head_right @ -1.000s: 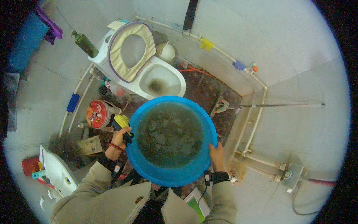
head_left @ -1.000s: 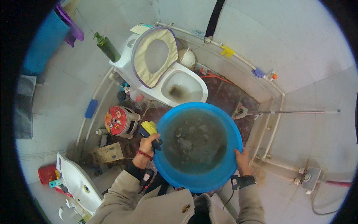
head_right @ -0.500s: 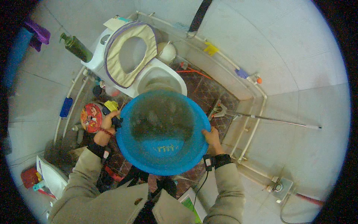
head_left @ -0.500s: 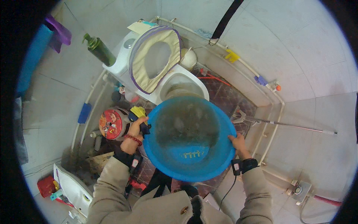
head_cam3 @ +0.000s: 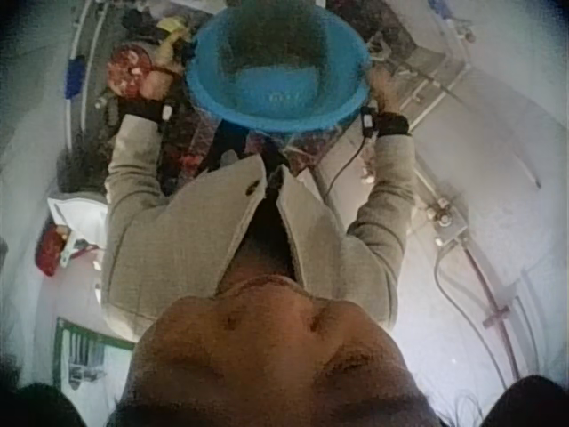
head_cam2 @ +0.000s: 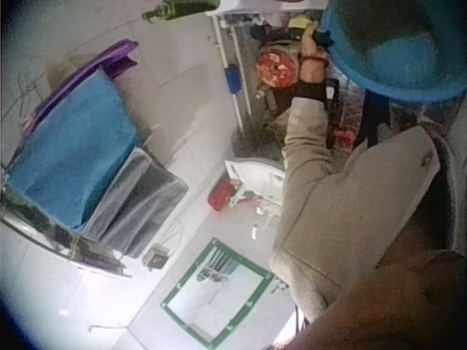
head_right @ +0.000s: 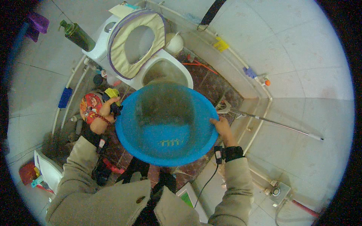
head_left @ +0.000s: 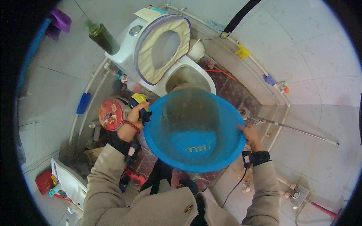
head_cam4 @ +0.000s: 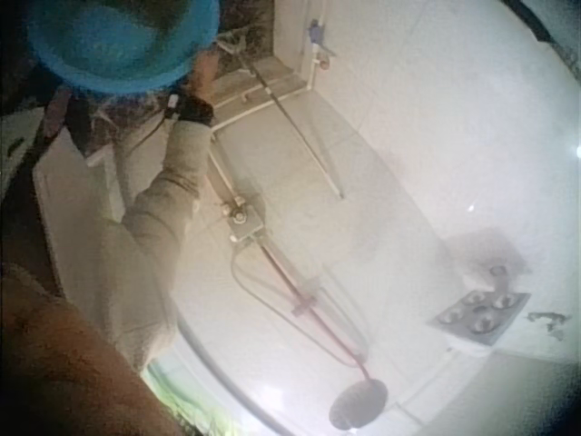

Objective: The person washes a cloth in a blue basin, scrubs the toilet bowl with a red brush, and rinses the cloth again. The person handles the basin, cloth, and brush throughout the sequence.

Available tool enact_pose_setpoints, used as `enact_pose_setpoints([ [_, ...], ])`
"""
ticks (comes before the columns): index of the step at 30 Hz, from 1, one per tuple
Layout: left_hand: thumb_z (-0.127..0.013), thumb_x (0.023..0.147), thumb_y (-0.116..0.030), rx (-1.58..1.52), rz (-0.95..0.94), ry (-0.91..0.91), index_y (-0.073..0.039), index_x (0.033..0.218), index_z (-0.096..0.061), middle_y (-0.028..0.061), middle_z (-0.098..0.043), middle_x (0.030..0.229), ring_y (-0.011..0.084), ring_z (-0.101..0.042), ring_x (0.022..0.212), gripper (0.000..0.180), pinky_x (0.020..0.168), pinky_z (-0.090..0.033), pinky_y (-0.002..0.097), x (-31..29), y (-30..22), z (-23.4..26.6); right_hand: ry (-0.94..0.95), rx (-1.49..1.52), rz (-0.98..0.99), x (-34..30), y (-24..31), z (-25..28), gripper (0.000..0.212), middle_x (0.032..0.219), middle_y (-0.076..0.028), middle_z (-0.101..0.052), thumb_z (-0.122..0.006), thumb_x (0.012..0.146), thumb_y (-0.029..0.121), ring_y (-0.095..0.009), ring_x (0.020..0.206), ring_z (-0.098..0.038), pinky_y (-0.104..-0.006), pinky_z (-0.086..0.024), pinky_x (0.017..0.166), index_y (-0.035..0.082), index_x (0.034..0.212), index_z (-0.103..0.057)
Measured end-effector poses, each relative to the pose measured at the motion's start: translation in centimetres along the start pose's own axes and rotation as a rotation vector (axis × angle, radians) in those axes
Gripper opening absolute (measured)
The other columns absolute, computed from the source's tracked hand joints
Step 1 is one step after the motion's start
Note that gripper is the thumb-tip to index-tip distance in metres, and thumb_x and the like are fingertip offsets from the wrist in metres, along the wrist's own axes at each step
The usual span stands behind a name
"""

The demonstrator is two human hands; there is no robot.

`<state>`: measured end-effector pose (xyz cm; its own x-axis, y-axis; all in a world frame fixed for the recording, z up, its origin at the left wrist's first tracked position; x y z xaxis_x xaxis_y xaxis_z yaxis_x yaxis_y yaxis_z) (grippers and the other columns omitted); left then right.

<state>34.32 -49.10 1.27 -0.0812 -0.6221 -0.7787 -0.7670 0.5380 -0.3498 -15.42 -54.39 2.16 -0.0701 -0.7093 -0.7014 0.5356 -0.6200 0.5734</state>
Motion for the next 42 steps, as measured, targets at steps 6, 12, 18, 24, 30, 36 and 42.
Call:
enact_pose_setpoints([
  [6, -0.068, 0.076, -0.015, -0.007, 0.068, -0.006, -0.008, 0.097, -0.057, 0.0083, -0.064, 0.086, 0.0256, -0.063, 0.074, 0.025, 0.07, -0.053, 0.0415, 0.9, -0.4, 0.3, 0.001, 0.009, 0.017, 0.3, 4.3, 1.2, 0.043, 0.097, -0.02, -0.062, -0.063, 0.08, 0.013, -0.027, 0.08, -0.063, -0.0364, -0.054, 0.071, -0.013, 0.111, -0.051],
  [12, -0.068, 0.075, -0.014, -0.054, 0.048, 0.001, -0.007, 0.098, -0.057, 0.009, -0.063, 0.083, 0.0267, -0.062, 0.073, 0.026, 0.068, -0.054, 0.0422, 2.2, -1.7, 0.3, 0.042, -0.068, 0.006, 2.7, 5.6, 1.8, 0.041, 0.093, -0.02, -0.063, -0.063, 0.08, 0.013, -0.026, 0.076, -0.064, -0.0355, -0.054, 0.064, -0.017, 0.105, -0.052],
  [18, -0.065, 0.079, -0.016, -0.05, -0.025, -0.034, -0.007, 0.103, -0.058, 0.0094, -0.064, 0.091, 0.0272, -0.062, 0.078, 0.027, 0.073, -0.053, 0.0429, 3.5, -4.0, 0.1, 0.11, -0.166, 0.001, 5.4, 5.6, 0.9, 0.038, 0.091, -0.019, -0.064, -0.062, 0.08, 0.015, -0.024, 0.073, -0.064, -0.0351, -0.053, 0.064, -0.016, 0.1, -0.056],
  [24, -0.067, 0.077, -0.017, -0.016, -0.077, 0.019, -0.008, 0.103, -0.057, 0.0082, -0.062, 0.09, 0.0259, -0.061, 0.079, 0.029, 0.072, -0.052, 0.0417, 4.2, -3.9, -1.7, 0.137, 0.011, -0.075, 3.1, 4.5, -1.2, 0.039, 0.104, -0.017, -0.062, -0.059, 0.085, 0.017, -0.026, 0.087, -0.062, -0.038, -0.051, 0.077, -0.008, 0.115, -0.051],
  [30, -0.07, 0.074, -0.015, 0.136, -0.299, -0.006, -0.006, 0.101, -0.057, 0.0063, -0.061, 0.086, 0.0208, -0.06, 0.074, 0.031, 0.063, -0.05, 0.0335, 2.7, -2.4, -2.1, 0.181, 0.424, -0.085, 0.6, -2.3, -6.9, 0.044, 0.124, -0.017, -0.052, -0.054, 0.092, 0.017, -0.026, 0.107, -0.054, -0.0402, -0.048, 0.087, -0.002, 0.129, -0.04],
  [36, -0.068, 0.077, -0.018, 0.249, -0.37, -0.144, -0.004, 0.103, -0.057, 0.0064, -0.063, 0.092, 0.0212, -0.06, 0.082, 0.032, 0.072, -0.05, 0.034, 0.6, -4.4, 0.8, 0.167, 0.396, 0.102, 1.2, -4.9, -11.7, 0.049, 0.125, -0.013, -0.049, -0.054, 0.092, 0.024, -0.024, 0.108, -0.051, -0.0375, -0.042, 0.092, -0.001, 0.13, -0.039],
  [42, -0.068, 0.078, -0.017, 0.118, -0.417, -0.011, -0.006, 0.104, -0.056, 0.0061, -0.063, 0.093, 0.0212, -0.06, 0.082, 0.031, 0.073, -0.049, 0.0337, 3.5, -2.8, 0.7, 0.09, 0.373, 0.221, 2.2, -2.0, -7.4, 0.05, 0.124, -0.014, -0.051, -0.057, 0.09, 0.024, -0.024, 0.109, -0.051, -0.0374, -0.041, 0.093, 0.0, 0.13, -0.038],
])
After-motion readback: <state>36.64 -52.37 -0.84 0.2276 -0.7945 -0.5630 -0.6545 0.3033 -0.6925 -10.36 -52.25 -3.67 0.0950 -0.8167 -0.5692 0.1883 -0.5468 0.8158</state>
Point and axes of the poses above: each hand's wrist, its own x-axis towards the middle knuckle, its own z-axis out of the back of the hand, y = z × x, the point moved 5 cm from there along x, towards the middle knuckle
